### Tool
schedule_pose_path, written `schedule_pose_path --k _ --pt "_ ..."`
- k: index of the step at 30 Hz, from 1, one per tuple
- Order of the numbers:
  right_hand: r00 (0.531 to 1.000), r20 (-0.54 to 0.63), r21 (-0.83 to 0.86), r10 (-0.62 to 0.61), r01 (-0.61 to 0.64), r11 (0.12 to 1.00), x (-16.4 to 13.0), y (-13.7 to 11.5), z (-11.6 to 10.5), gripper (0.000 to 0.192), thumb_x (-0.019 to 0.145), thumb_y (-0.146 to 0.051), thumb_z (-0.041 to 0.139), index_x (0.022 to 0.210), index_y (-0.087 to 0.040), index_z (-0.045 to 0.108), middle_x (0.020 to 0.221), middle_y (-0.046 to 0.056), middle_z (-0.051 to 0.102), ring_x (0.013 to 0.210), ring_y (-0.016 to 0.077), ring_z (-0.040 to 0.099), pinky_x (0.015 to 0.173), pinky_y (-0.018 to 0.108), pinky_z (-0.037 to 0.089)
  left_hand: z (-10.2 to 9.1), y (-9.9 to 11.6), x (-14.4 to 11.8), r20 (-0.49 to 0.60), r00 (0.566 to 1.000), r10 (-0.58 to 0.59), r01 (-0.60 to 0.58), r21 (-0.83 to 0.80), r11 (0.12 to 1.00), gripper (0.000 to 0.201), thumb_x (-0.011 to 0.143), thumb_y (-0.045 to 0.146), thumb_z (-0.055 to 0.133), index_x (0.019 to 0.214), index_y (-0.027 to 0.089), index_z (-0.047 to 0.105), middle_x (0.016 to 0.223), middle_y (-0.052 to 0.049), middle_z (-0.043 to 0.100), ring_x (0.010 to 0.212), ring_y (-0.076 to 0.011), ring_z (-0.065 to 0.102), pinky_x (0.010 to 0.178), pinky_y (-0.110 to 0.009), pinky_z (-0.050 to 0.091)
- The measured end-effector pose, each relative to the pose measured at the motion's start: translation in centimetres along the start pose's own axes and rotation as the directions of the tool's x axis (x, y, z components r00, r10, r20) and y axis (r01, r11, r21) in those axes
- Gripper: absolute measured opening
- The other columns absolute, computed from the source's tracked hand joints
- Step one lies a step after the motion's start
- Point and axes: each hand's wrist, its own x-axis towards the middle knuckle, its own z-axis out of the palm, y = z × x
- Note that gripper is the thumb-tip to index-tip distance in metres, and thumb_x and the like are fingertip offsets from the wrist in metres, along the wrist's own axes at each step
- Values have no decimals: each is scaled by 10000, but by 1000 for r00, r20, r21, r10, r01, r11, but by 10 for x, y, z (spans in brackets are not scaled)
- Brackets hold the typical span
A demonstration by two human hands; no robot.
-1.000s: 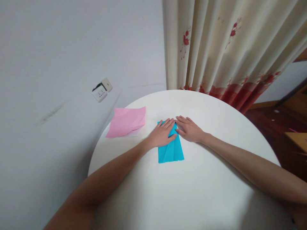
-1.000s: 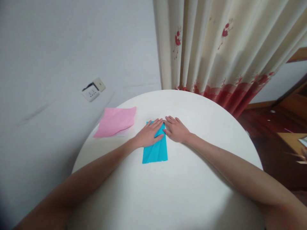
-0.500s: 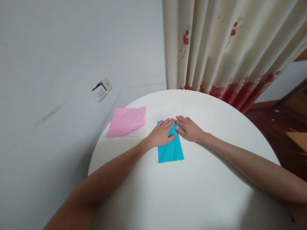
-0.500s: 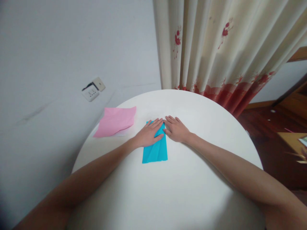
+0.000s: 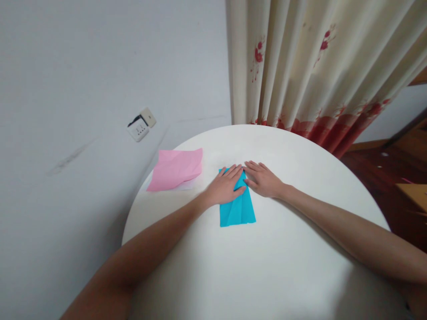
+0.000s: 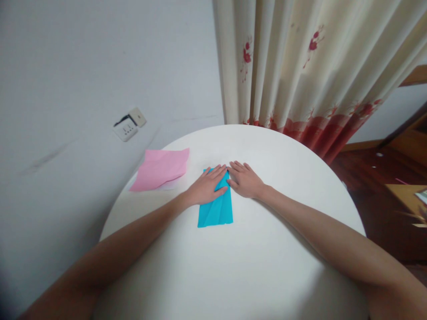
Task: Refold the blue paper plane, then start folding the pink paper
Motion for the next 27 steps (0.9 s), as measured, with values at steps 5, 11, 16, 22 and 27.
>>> schedule_pose_path --k 5,11,16,22,27 --pt "1000 -7 4 -31 31 1000 -1 -1 0 657 1014 -508 326 1542 -117 353 1604 150 297 1503 294 228 1206 527 218 3 0 0 -8 1000 -6 7 30 1000 753 1003 573 303 1574 96 184 1650 -119 125 1537 -236 92 1245 -467 94" --pt "996 24 -4 -90 90 996 -3 -1 0 694 1027 -527 250 1568 -94 276 1616 134 258 1511 279 203 1216 530 197 5 0 -2 -23 1000 12 -11 54 999 670 1037 494 190 1576 96 171 1650 -124 121 1538 -237 80 1238 -501 96" --pt "999 18 -34 -35 35 999 -2 0 2 692 1026 -561 215 1562 -135 310 1622 122 249 1510 291 202 1210 541 202 6 -3 -1 -26 999 19 -18 51 999 635 1031 435 226 1578 118 166 1652 -117 130 1537 -234 91 1234 -508 115" --pt "1000 17 -67 11 -10 998 -2 -1 2 672 1029 -550 208 1555 -150 332 1629 108 244 1507 299 210 1206 545 204 6 -3 1 -20 1000 5 -4 29 1000 630 1024 423 259 1577 133 176 1653 -107 132 1536 -222 103 1237 -490 123" --pt "1000 22 -66 19 -18 998 -1 -1 2 670 1027 -556 218 1557 -162 327 1631 106 242 1509 294 207 1208 537 197 5 -3 1 -13 1000 -2 2 23 1000 630 1026 430 262 1576 133 183 1654 -104 129 1536 -223 102 1241 -480 112"
